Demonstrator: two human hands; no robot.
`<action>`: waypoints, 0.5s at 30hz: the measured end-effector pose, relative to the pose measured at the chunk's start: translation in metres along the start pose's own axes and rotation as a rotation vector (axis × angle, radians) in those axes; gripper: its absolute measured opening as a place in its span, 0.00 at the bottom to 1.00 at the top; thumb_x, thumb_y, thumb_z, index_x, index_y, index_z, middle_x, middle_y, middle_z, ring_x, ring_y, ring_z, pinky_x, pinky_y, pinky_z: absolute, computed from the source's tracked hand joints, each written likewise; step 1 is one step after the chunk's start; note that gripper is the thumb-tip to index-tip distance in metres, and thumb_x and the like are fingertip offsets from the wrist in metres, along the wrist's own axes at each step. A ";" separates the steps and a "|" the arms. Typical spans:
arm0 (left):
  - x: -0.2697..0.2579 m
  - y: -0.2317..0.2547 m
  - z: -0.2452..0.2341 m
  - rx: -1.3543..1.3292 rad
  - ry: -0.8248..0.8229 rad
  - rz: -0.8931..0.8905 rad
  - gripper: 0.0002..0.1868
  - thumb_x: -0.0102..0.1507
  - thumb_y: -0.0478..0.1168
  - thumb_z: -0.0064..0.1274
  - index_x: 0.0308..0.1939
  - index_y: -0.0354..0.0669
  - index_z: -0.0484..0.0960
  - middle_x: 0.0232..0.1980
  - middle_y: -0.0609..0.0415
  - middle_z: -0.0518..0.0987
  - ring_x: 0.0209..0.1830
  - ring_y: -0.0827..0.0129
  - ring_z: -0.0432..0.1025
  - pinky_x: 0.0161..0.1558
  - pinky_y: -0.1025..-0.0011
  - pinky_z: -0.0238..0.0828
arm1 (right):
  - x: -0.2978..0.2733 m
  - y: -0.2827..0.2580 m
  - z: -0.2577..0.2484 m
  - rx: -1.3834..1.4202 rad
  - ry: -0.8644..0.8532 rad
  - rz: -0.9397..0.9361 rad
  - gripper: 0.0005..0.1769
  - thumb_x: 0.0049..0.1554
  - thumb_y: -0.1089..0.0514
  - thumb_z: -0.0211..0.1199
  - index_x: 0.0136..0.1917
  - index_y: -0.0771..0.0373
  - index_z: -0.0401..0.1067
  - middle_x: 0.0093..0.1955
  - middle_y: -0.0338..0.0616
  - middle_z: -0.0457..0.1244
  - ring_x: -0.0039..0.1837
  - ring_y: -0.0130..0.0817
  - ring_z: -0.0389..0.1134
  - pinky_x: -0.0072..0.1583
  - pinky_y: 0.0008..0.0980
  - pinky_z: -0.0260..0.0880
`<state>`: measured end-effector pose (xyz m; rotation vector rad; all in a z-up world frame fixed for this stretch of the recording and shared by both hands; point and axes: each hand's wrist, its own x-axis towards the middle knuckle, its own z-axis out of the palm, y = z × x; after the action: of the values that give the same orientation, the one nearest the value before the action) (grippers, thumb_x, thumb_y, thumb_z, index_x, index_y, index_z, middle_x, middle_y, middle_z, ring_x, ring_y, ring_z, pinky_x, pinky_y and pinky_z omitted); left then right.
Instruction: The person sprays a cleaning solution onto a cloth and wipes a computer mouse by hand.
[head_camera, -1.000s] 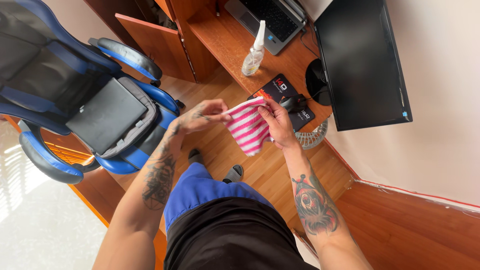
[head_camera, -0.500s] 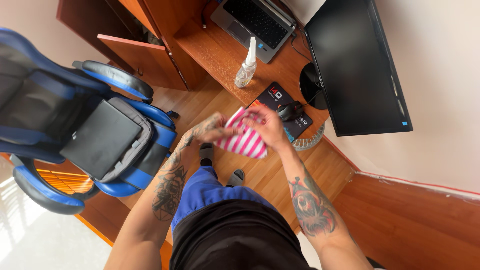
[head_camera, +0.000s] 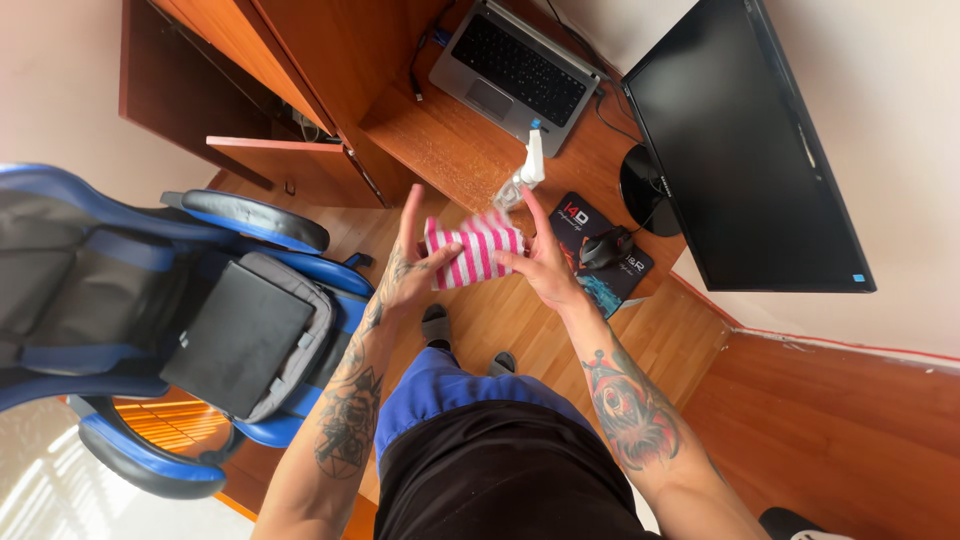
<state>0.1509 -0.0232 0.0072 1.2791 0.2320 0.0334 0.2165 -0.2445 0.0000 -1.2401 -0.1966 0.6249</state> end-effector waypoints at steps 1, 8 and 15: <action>0.002 0.003 -0.008 0.051 -0.033 0.029 0.43 0.59 0.35 0.62 0.75 0.47 0.58 0.66 0.65 0.73 0.51 0.74 0.77 0.52 0.71 0.78 | 0.005 0.001 0.002 -0.074 -0.010 -0.014 0.58 0.53 0.63 0.73 0.85 0.51 0.39 0.63 0.47 0.66 0.61 0.32 0.69 0.61 0.34 0.74; 0.026 0.009 -0.054 0.564 -0.205 -0.011 0.35 0.54 0.39 0.71 0.64 0.41 0.76 0.49 0.48 0.85 0.48 0.68 0.81 0.50 0.68 0.79 | 0.021 -0.023 0.024 -0.816 0.085 -0.034 0.30 0.50 0.58 0.78 0.66 0.58 0.75 0.56 0.51 0.73 0.49 0.27 0.74 0.50 0.28 0.76; 0.058 0.001 -0.075 0.651 -0.193 -0.120 0.19 0.62 0.46 0.63 0.54 0.43 0.85 0.43 0.50 0.86 0.43 0.68 0.83 0.45 0.70 0.79 | 0.018 -0.031 0.050 -0.999 0.309 0.134 0.24 0.49 0.50 0.78 0.58 0.58 0.80 0.53 0.51 0.74 0.47 0.33 0.78 0.49 0.29 0.76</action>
<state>0.1931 0.0573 -0.0206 1.8997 0.1559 -0.2888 0.2186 -0.1999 0.0420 -2.3082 -0.1682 0.4334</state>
